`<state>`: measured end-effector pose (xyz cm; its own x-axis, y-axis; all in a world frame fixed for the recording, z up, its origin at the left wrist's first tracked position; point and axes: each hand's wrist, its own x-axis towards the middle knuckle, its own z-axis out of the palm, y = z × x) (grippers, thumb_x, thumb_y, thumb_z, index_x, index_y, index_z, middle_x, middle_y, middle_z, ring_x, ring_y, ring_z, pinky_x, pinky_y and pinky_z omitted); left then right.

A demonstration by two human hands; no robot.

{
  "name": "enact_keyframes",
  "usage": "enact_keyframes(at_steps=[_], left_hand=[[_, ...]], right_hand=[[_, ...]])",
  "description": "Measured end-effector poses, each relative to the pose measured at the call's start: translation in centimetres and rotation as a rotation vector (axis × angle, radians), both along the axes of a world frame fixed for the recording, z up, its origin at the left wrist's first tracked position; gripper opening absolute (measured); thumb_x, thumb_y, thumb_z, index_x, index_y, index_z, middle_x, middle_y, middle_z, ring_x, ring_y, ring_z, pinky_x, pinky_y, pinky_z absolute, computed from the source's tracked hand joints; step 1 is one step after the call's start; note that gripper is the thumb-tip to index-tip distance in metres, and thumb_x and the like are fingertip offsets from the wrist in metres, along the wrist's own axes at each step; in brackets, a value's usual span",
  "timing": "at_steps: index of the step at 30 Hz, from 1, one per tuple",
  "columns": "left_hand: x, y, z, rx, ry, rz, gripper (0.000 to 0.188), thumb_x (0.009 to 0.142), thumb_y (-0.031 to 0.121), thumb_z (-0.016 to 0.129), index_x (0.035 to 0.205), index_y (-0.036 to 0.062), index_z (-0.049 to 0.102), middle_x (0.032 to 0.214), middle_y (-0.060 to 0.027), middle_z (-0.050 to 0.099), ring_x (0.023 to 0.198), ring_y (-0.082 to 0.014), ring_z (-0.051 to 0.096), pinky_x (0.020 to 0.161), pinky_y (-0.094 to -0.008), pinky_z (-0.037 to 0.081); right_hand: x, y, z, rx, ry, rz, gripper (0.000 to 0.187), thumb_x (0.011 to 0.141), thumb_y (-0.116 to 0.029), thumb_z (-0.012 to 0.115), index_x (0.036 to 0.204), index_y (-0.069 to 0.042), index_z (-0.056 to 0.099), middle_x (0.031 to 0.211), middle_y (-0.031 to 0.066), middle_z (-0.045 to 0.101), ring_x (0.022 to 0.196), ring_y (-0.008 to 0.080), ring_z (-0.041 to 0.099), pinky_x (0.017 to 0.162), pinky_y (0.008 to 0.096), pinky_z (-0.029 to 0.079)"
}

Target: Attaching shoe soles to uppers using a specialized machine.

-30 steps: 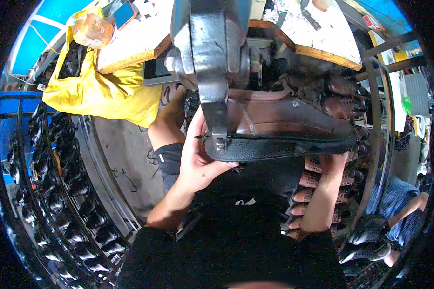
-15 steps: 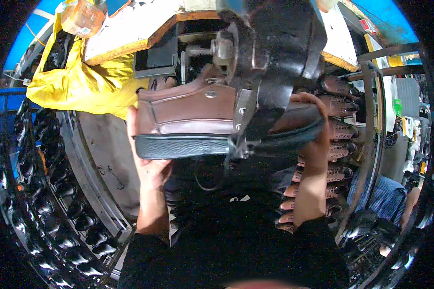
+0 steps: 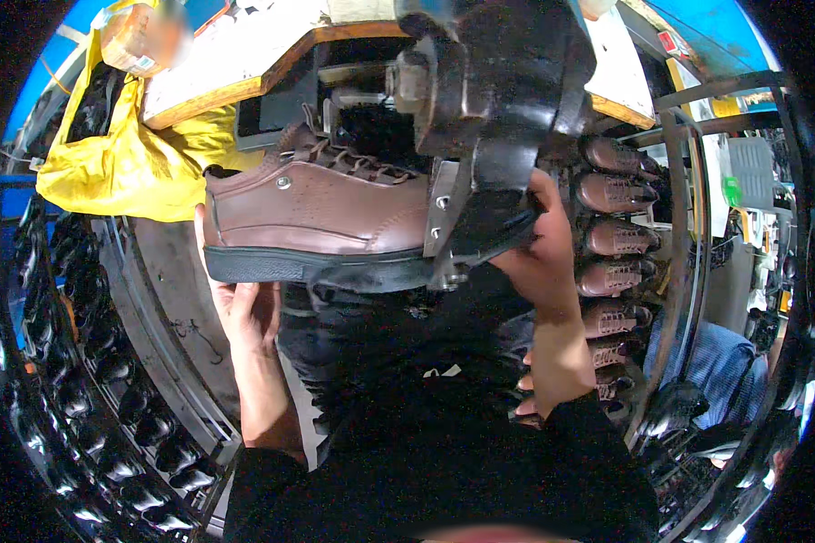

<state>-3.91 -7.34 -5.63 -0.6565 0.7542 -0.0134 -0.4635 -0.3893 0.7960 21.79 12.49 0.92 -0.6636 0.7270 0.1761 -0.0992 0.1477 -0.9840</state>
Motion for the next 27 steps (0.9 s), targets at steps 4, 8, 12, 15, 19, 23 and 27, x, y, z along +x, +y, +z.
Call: enact_keyframes(at_steps=[4, 8, 12, 15, 19, 23, 27], left_hand=[[-0.5, -0.4, -0.8, -0.107, 0.03, 0.049, 0.093, 0.082, 0.005, 0.072, 0.157, 0.0138, 0.018, 0.152, -0.01, 0.038, 0.131, -0.0239, 0.049, 0.107, -0.0405, 0.044], [0.5, 1.2, 1.4, -0.265, 0.668, 0.286, 0.067, 0.09, 0.004, 0.054, 0.152, 0.0025, 0.028, 0.151, -0.0202, 0.04, 0.138, -0.0312, 0.041, 0.116, -0.0455, 0.029], [3.3, 2.0, 5.3, -0.117, 0.97, 0.41, 0.071, 0.091, 0.019, 0.061, 0.149, -0.0039, 0.028, 0.152, -0.025, 0.036, 0.142, -0.0375, 0.034, 0.119, -0.049, 0.021], [5.0, 4.9, 10.9, -0.205, 1.363, -0.008, 0.074, 0.08, 0.035, 0.078, 0.138, 0.0011, 0.048, 0.138, -0.0186, 0.055, 0.134, -0.0374, 0.046, 0.114, -0.0564, 0.024], [5.5, 7.2, 12.4, -0.297, 1.491, -0.284, 0.066, 0.071, 0.028, 0.084, 0.128, 0.0052, 0.058, 0.126, -0.014, 0.062, 0.124, -0.0329, 0.056, 0.113, -0.0556, 0.028], [5.0, 8.0, 11.7, -0.241, 1.097, -0.423, 0.052, 0.07, 0.023, 0.084, 0.116, 0.0056, 0.066, 0.114, -0.0131, 0.068, 0.11, -0.0324, 0.065, 0.111, -0.0549, 0.033], [4.7, 7.3, 10.9, -0.254, 1.178, -0.409, 0.052, 0.068, 0.017, 0.086, 0.114, 0.0036, 0.067, 0.11, -0.0135, 0.07, 0.108, -0.0301, 0.066, 0.11, -0.0479, 0.035]], right_hand=[[0.0, -0.1, 0.0, 0.149, -0.056, 0.034, 0.068, 0.078, -0.021, 0.082, 0.132, -0.002, 0.046, 0.133, 0.0146, 0.058, 0.122, 0.0256, 0.056, 0.106, 0.0386, 0.042], [-0.9, -0.3, 0.1, 0.309, -0.038, 0.04, 0.061, 0.078, -0.016, 0.081, 0.129, -0.002, 0.05, 0.131, 0.0151, 0.058, 0.121, 0.0276, 0.057, 0.104, 0.0383, 0.044], [-1.6, -1.7, 2.5, 0.27, -0.111, 0.064, 0.056, 0.08, -0.017, 0.08, 0.127, -0.002, 0.053, 0.128, 0.0151, 0.059, 0.12, 0.0277, 0.058, 0.102, 0.0377, 0.044], [-0.9, -1.7, 3.1, 0.355, -0.174, 0.037, 0.056, 0.079, -0.016, 0.079, 0.126, -0.002, 0.053, 0.125, 0.0157, 0.06, 0.117, 0.0301, 0.059, 0.101, 0.0385, 0.045], [-1.4, -2.0, 3.7, 0.493, -0.251, 0.051, 0.056, 0.077, -0.015, 0.079, 0.125, -0.002, 0.053, 0.124, 0.0161, 0.06, 0.115, 0.0351, 0.059, 0.099, 0.0417, 0.047], [-1.2, -2.2, 4.9, 0.608, -0.3, 0.02, 0.055, 0.077, -0.018, 0.079, 0.124, -0.002, 0.053, 0.122, 0.0161, 0.06, 0.114, 0.035, 0.059, 0.098, 0.0418, 0.048], [-0.7, -2.1, 2.5, 0.391, -0.222, 0.022, 0.061, 0.073, -0.022, 0.084, 0.123, -0.004, 0.054, 0.121, 0.015, 0.061, 0.115, 0.0345, 0.058, 0.097, 0.0411, 0.048]])
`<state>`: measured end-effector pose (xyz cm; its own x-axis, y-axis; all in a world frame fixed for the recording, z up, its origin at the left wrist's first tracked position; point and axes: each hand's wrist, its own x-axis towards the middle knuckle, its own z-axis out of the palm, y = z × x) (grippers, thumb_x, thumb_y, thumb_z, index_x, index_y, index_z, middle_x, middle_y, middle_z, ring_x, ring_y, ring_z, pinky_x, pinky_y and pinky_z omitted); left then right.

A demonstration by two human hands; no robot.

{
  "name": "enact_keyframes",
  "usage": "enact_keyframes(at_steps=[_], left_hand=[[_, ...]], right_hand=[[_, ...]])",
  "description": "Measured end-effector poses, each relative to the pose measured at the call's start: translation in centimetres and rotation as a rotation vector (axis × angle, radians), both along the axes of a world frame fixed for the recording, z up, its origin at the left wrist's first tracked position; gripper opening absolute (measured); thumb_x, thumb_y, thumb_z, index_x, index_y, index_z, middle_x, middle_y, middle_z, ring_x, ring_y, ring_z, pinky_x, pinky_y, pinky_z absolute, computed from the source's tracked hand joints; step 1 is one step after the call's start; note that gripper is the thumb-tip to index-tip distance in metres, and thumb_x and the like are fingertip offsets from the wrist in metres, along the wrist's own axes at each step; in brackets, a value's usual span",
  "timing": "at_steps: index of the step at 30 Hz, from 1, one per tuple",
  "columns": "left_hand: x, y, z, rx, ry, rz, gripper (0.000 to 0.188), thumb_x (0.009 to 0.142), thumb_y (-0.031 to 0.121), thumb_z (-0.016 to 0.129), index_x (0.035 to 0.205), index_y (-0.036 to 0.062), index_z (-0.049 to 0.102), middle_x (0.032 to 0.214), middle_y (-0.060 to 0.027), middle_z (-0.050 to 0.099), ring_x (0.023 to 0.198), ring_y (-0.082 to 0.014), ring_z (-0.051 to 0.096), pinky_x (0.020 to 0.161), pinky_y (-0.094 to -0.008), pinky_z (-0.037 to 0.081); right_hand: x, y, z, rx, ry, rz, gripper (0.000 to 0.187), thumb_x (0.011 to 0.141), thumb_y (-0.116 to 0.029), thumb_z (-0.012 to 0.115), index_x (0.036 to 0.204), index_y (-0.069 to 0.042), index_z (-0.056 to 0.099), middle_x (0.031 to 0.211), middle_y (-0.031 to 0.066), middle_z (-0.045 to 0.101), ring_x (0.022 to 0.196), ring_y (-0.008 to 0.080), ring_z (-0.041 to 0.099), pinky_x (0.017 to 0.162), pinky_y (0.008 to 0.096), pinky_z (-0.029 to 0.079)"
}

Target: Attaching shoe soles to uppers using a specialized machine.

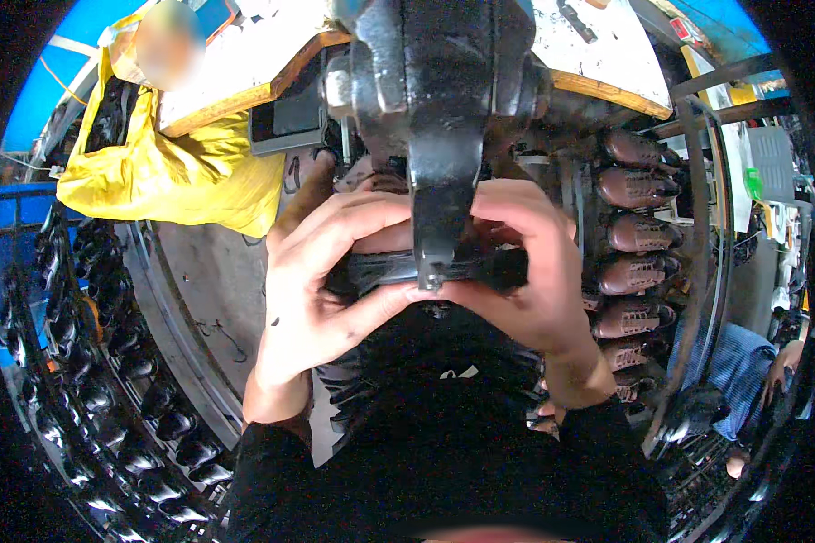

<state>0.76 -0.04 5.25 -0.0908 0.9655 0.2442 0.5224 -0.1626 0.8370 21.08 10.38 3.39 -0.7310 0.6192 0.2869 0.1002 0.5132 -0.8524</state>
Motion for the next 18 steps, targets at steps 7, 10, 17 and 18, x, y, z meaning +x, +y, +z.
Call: enact_keyframes(at_steps=[7, 10, 17, 18], left_hand=[[1.8, -0.4, -3.8, 0.054, -0.549, 0.047, 0.056, 0.068, 0.014, 0.088, 0.116, -0.0027, 0.064, 0.115, -0.0153, 0.066, 0.111, -0.0269, 0.063, 0.106, -0.0427, 0.041], [2.3, -0.2, -5.0, 0.1, -0.695, -0.025, 0.058, 0.072, 0.008, 0.086, 0.122, -0.0033, 0.059, 0.117, -0.0126, 0.063, 0.111, -0.0206, 0.061, 0.1, -0.0359, 0.045], [3.9, -0.3, -6.8, 0.168, -0.927, -0.016, 0.059, 0.075, 0.007, 0.084, 0.124, -0.0014, 0.052, 0.115, -0.0097, 0.064, 0.103, -0.0159, 0.062, 0.09, -0.0288, 0.048], [4.6, 0.0, -7.2, 0.176, -1.0, -0.022, 0.059, 0.077, 0.007, 0.083, 0.125, -0.0016, 0.051, 0.116, -0.0105, 0.064, 0.103, -0.0163, 0.062, 0.09, -0.0292, 0.049]], right_hand=[[2.9, 0.3, -13.6, -0.219, 0.052, 0.036, 0.124, 0.052, -0.026, 0.097, 0.151, -0.008, 0.025, 0.153, 0.0139, 0.03, 0.132, 0.0296, 0.043, 0.11, 0.0419, 0.037], [2.2, -0.6, -17.4, -0.623, 0.11, 0.113, 0.135, 0.054, 0.0, 0.091, 0.157, -0.01, 0.005, 0.159, 0.0115, 0.025, 0.146, 0.0267, 0.028, 0.117, 0.0423, 0.029], [7.2, 2.2, -16.0, -0.613, 0.114, 0.049, 0.119, 0.054, 0.012, 0.081, 0.155, -0.012, 0.024, 0.154, 0.0085, 0.036, 0.141, 0.0247, 0.038, 0.114, 0.0413, 0.035], [8.9, 3.2, -15.4, -0.607, 0.114, 0.036, 0.119, 0.054, 0.012, 0.081, 0.155, -0.012, 0.024, 0.154, 0.0085, 0.036, 0.141, 0.0247, 0.038, 0.114, 0.0413, 0.035]])
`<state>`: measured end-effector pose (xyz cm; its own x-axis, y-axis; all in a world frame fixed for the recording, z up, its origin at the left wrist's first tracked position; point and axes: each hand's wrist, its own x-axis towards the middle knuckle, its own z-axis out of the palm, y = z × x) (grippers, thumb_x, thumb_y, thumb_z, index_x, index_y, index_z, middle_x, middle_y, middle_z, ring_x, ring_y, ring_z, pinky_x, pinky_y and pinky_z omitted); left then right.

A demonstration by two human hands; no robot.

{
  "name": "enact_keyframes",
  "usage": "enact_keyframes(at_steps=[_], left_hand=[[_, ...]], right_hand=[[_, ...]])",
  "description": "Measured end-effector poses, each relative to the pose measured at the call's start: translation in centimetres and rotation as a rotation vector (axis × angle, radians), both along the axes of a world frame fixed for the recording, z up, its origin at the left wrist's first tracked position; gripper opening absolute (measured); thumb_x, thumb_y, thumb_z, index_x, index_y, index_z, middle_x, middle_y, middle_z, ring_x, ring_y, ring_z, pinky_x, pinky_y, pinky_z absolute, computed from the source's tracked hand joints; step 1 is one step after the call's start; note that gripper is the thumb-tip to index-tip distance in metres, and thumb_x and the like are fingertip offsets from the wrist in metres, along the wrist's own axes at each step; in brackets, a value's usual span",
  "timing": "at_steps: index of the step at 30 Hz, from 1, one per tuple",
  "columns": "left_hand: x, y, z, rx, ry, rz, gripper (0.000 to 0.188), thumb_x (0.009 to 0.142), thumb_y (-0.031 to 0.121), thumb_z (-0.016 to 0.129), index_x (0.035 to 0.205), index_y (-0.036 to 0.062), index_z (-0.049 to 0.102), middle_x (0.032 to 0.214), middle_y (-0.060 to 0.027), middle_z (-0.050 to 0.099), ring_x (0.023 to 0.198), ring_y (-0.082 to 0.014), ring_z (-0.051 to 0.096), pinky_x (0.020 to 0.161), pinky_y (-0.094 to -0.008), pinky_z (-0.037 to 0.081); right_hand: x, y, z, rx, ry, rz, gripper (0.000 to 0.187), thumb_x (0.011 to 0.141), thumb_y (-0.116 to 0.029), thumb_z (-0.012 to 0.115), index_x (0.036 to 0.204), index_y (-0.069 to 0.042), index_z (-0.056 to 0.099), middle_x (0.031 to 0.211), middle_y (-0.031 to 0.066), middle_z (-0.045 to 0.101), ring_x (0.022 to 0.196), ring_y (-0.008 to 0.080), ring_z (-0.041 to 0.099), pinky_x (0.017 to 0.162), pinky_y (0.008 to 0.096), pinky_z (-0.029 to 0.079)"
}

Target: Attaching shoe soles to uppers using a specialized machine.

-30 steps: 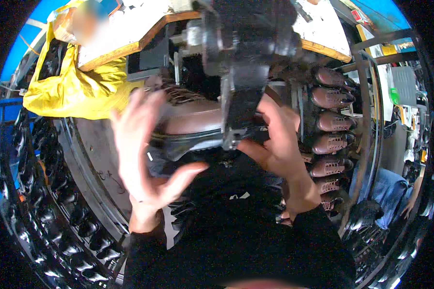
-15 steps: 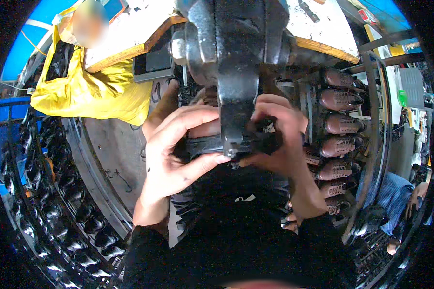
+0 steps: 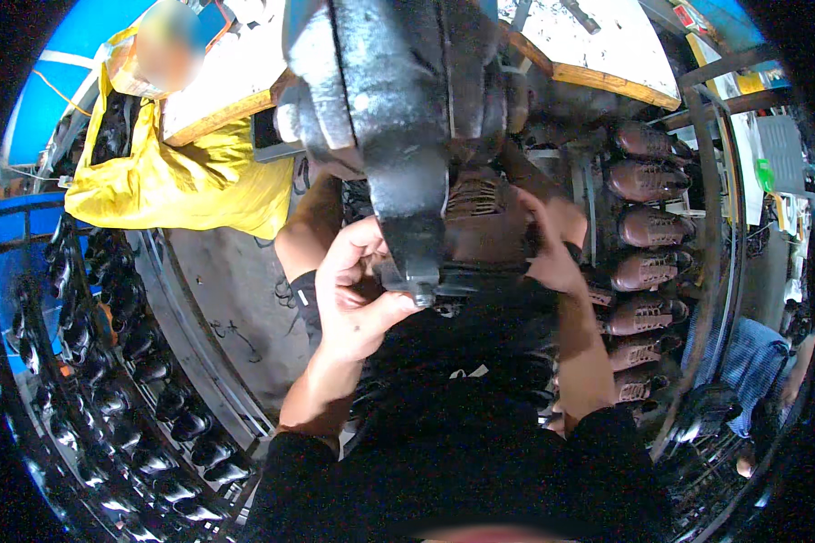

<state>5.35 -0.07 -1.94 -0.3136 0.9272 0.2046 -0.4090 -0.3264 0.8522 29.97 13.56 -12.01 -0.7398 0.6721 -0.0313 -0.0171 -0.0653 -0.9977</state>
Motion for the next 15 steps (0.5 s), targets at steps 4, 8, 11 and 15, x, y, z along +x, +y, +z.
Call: enact_keyframes(at_steps=[4, 8, 11, 15], left_hand=[[0.5, -0.2, 0.1, -0.019, -0.07, 0.026, 0.058, 0.08, 0.007, 0.08, 0.128, -0.0029, 0.049, 0.119, -0.0127, 0.064, 0.105, -0.0175, 0.063, 0.09, -0.0309, 0.051], [1.0, -0.7, -0.4, -0.045, -0.104, 0.084, 0.059, 0.081, 0.0, 0.076, 0.132, -0.0027, 0.047, 0.123, -0.0146, 0.063, 0.106, -0.0181, 0.063, 0.09, -0.031, 0.052], [1.3, -0.7, -1.0, 0.012, -0.149, 0.135, 0.061, 0.082, -0.001, 0.075, 0.135, -0.0014, 0.046, 0.131, -0.018, 0.059, 0.107, -0.0191, 0.064, 0.093, -0.0319, 0.052], [1.0, -0.8, -0.6, 0.054, -0.267, 0.144, 0.062, 0.083, 0.001, 0.073, 0.138, -0.0002, 0.044, 0.138, -0.0223, 0.053, 0.122, -0.0271, 0.058, 0.102, -0.038, 0.048]], right_hand=[[2.9, 2.1, 3.3, 0.235, -0.226, -0.107, 0.107, 0.055, 0.007, 0.081, 0.151, -0.009, 0.035, 0.151, 0.0082, 0.042, 0.142, 0.0242, 0.035, 0.118, 0.0396, 0.028], [5.4, 4.3, 6.6, 0.326, -0.25, -0.27, 0.11, 0.047, 0.011, 0.074, 0.15, -0.008, 0.038, 0.153, 0.008, 0.041, 0.143, 0.0239, 0.034, 0.12, 0.0374, 0.024], [4.9, 4.7, 11.0, 0.293, -0.237, -0.332, 0.111, 0.043, 0.013, 0.068, 0.148, -0.007, 0.041, 0.153, 0.0079, 0.042, 0.142, 0.0234, 0.035, 0.12, 0.0363, 0.024], [3.9, 4.7, 14.3, 0.493, -0.264, -0.347, 0.1, 0.049, 0.014, 0.056, 0.146, -0.003, 0.043, 0.15, 0.011, 0.044, 0.141, 0.0235, 0.037, 0.118, 0.0364, 0.025]])
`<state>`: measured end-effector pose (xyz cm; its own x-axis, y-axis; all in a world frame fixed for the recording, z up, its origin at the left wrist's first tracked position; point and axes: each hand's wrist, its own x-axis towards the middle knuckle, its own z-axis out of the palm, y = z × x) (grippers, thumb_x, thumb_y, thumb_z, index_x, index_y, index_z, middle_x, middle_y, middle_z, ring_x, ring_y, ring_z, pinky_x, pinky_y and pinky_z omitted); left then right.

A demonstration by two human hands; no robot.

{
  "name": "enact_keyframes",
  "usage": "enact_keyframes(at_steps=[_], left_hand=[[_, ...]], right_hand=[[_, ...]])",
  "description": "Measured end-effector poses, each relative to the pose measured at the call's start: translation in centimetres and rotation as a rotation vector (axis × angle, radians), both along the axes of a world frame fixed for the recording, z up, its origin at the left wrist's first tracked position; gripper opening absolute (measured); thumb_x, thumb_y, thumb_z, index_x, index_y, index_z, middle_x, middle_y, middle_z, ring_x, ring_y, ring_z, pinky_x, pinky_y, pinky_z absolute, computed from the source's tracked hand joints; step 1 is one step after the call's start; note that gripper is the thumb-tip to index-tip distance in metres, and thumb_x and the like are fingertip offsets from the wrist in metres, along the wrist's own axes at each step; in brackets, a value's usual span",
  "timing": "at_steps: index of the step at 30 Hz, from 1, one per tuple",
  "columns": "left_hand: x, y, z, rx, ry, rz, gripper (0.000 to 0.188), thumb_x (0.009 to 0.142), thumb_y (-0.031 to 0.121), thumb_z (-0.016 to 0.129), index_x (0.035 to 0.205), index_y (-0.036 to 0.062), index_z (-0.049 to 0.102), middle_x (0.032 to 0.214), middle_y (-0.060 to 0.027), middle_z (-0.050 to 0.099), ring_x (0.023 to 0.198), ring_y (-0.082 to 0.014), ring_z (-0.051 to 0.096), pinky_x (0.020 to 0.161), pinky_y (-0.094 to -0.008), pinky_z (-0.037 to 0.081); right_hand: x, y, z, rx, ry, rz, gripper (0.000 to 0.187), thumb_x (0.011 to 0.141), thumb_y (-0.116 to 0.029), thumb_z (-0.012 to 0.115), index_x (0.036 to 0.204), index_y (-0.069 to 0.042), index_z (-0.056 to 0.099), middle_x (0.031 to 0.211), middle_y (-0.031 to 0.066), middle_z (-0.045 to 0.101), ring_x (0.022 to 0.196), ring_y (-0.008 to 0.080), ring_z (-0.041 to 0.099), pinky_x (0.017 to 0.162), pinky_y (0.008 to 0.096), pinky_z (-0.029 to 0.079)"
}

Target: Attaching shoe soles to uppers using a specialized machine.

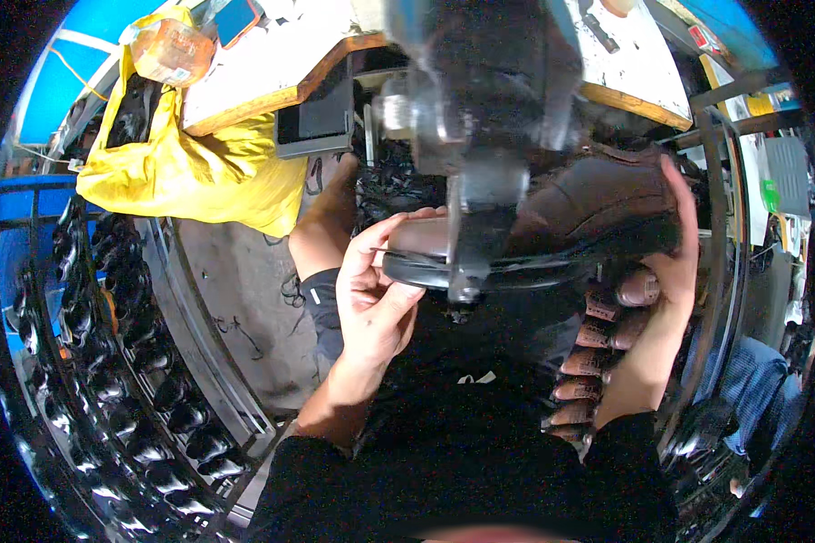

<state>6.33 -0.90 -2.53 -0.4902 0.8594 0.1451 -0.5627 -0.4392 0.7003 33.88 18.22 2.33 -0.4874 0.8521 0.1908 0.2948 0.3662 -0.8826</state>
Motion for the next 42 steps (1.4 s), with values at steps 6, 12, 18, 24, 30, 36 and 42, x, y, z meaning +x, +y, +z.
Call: enact_keyframes(at_steps=[6, 12, 18, 24, 30, 36, 42], left_hand=[[-0.9, -1.6, -0.8, -0.187, -0.296, -0.059, 0.056, 0.091, 0.006, 0.067, 0.141, 0.0046, 0.041, 0.145, -0.0214, 0.046, 0.121, -0.0244, 0.057, 0.095, -0.0353, 0.053], [-2.6, -3.0, -4.0, -0.091, -0.344, -0.085, 0.049, 0.094, 0.015, 0.066, 0.137, 0.0049, 0.046, 0.123, -0.0111, 0.062, 0.099, -0.021, 0.065, 0.082, -0.031, 0.057], [-5.2, -5.2, -3.0, -0.304, -0.258, 0.24, 0.033, 0.09, 0.023, 0.066, 0.119, 0.01, 0.057, 0.104, -0.0062, 0.067, 0.088, -0.0178, 0.066, 0.076, -0.0313, 0.057], [-8.0, -6.5, 0.9, -0.396, 0.293, 0.478, 0.059, 0.096, 0.011, 0.059, 0.148, 0.0013, 0.034, 0.143, -0.0182, 0.047, 0.125, -0.0258, 0.053, 0.106, -0.0391, 0.044], [-6.7, -4.8, 6.6, -0.43, 1.684, 0.339, 0.104, 0.079, 0.041, 0.078, 0.154, -0.0021, 0.02, 0.158, -0.0206, 0.028, 0.147, -0.04, 0.022, 0.118, -0.0569, 0.009], [-5.1, -0.1, 8.3, -0.257, 1.457, -0.074, 0.098, 0.065, 0.013, 0.083, 0.15, 0.003, 0.034, 0.148, -0.0196, 0.042, 0.139, -0.0373, 0.039, 0.117, -0.0545, 0.023], [-4.8, 1.2, 7.3, -0.164, 1.268, -0.135, 0.085, 0.059, 0.006, 0.085, 0.137, 0.0025, 0.052, 0.137, -0.0186, 0.053, 0.126, -0.0351, 0.052, 0.11, -0.0458, 0.037]], right_hand=[[-1.1, -2.1, 3.6, 0.062, 0.045, -0.064, 0.086, 0.071, -0.008, 0.066, 0.147, 0.009, 0.032, 0.154, 0.0224, 0.034, 0.143, 0.0321, 0.033, 0.12, 0.0422, 0.018], [-1.5, -3.0, 4.2, 0.237, 0.081, 0.218, 0.094, 0.066, -0.012, 0.07, 0.147, 0.011, 0.029, 0.152, 0.0277, 0.035, 0.141, 0.0371, 0.036, 0.118, 0.0454, 0.022], [-7.3, -7.5, 2.8, -0.361, 0.486, 0.127, 0.101, 0.064, -0.021, 0.088, 0.146, 0.004, 0.033, 0.138, 0.025, 0.051, 0.129, 0.0363, 0.05, 0.111, 0.0504, 0.035], [-9.9, -9.0, 1.2, -0.235, 0.211, 0.211, 0.087, 0.071, -0.022, 0.087, 0.142, -0.002, 0.042, 0.141, 0.021, 0.049, 0.129, 0.0359, 0.049, 0.11, 0.0459, 0.038], [-12.1, -9.1, 1.3, -0.113, 0.098, 0.351, 0.083, 0.07, -0.019, 0.085, 0.141, -0.003, 0.045, 0.143, 0.0183, 0.046, 0.136, 0.0363, 0.039, 0.114, 0.0445, 0.031], [-12.7, -8.3, 3.7, 0.078, -0.079, 0.403, 0.081, 0.071, -0.02, 0.084, 0.142, -0.008, 0.046, 0.141, 0.0184, 0.045, 0.133, 0.0384, 0.041, 0.111, 0.0463, 0.035], [-11.3, -8.3, 4.0, 0.153, -0.142, 0.393, 0.08, 0.072, -0.025, 0.084, 0.142, -0.012, 0.048, 0.14, 0.0202, 0.045, 0.131, 0.039, 0.042, 0.11, 0.0458, 0.036]])
